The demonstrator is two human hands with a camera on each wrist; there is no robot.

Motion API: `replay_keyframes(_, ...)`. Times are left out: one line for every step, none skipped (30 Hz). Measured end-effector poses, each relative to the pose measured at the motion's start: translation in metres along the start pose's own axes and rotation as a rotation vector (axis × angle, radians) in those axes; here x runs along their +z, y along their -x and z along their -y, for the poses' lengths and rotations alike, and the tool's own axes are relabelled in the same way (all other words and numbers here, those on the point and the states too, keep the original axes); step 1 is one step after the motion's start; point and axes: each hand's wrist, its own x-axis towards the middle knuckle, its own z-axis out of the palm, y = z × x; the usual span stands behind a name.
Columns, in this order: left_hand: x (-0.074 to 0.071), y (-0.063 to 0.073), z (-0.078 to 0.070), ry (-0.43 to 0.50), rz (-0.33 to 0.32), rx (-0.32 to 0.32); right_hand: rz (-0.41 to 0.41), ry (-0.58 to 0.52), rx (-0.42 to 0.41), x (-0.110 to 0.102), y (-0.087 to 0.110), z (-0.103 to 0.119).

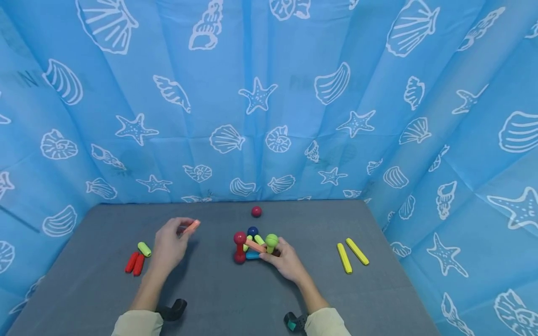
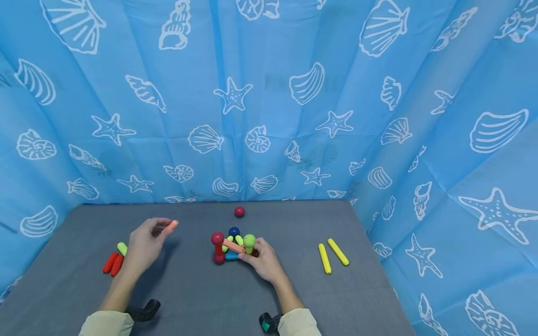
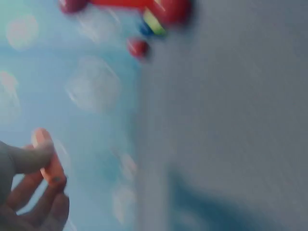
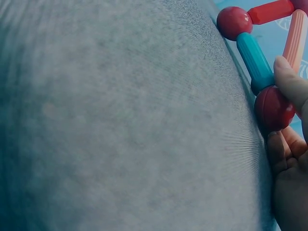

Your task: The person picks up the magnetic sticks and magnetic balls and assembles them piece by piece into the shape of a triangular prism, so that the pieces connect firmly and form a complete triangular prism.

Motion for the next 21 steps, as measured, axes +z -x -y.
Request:
replay_keyframes(0.003,-0.001,-0.014,0.028,-0.001,0.036,0.000,0.000,0.000,0.000,0.000,0.000)
replay_keyframes(0.007,-0.002,-0.026,0.060,0.000,0.074,-0.001,-0.001,0.000,0.000,0.000,0.000)
replay_keyframes(0.011,-0.002,-0.039,0.093,0.008,0.108,-0.001,-0.002,0.002,0.000,0.000,0.000)
replay_keyframes(0.016,-0.002,-0.051,0.120,0.020,0.144,-0.002,-0.002,0.006,0.000,0.001,0.000)
replay_keyframes(0.021,-0.002,-0.061,0.146,0.039,0.179,-0.004,-0.002,0.008,0.000,0.001,0.000)
replay_keyframes(0.026,-0.002,-0.069,0.166,0.061,0.215,-0.005,-0.001,0.009,0.000,0.001,0.000)
replay_keyframes(0.032,-0.002,-0.077,0.180,0.088,0.245,-0.007,0.002,0.008,0.001,0.000,0.000)
replay_keyframes(0.037,-0.002,-0.082,0.194,0.117,0.266,-0.006,0.005,0.009,0.001,0.000,0.000)
replay_keyframes(0.043,-0.001,-0.086,0.201,0.146,0.281,-0.004,0.008,0.007,0.001,0.000,0.001)
replay_keyframes(0.047,-0.001,-0.088,0.204,0.172,0.287,0.000,0.010,0.006,0.002,0.000,0.001)
replay_keyframes(0.051,0.000,-0.090,0.206,0.196,0.287,0.005,0.007,0.002,0.002,-0.001,0.001)
replay_keyframes(0.055,0.001,-0.091,0.205,0.217,0.279,0.012,0.003,-0.001,0.002,-0.001,0.001)
replay_keyframes(0.057,0.002,-0.091,0.209,0.235,0.272,0.015,0.002,-0.005,0.002,-0.001,0.002)
replay_keyframes(0.060,0.003,-0.091,0.218,0.253,0.266,0.019,-0.001,-0.008,0.003,-0.001,0.001)
replay_keyframes(0.061,0.004,-0.091,0.222,0.269,0.263,0.018,-0.004,-0.011,0.003,-0.001,0.001)
replay_keyframes(0.063,0.004,-0.090,0.231,0.282,0.261,0.014,-0.004,-0.014,0.003,-0.001,0.001)
replay_keyframes(0.064,0.005,-0.090,0.240,0.293,0.263,0.010,-0.004,-0.017,0.003,-0.002,0.000)
replay_keyframes(0.065,0.005,-0.090,0.250,0.303,0.267,0.005,-0.002,-0.019,0.002,-0.002,-0.001)
replay_keyframes(0.067,0.004,-0.090,0.262,0.312,0.274,0.000,0.002,-0.020,0.002,-0.002,-0.001)
replay_keyframes(0.069,0.004,-0.090,0.267,0.318,0.276,-0.003,0.002,-0.021,0.002,-0.002,-0.002)
replay_keyframes(0.071,0.004,-0.089,0.269,0.321,0.280,-0.005,0.003,-0.023,0.002,-0.002,-0.002)
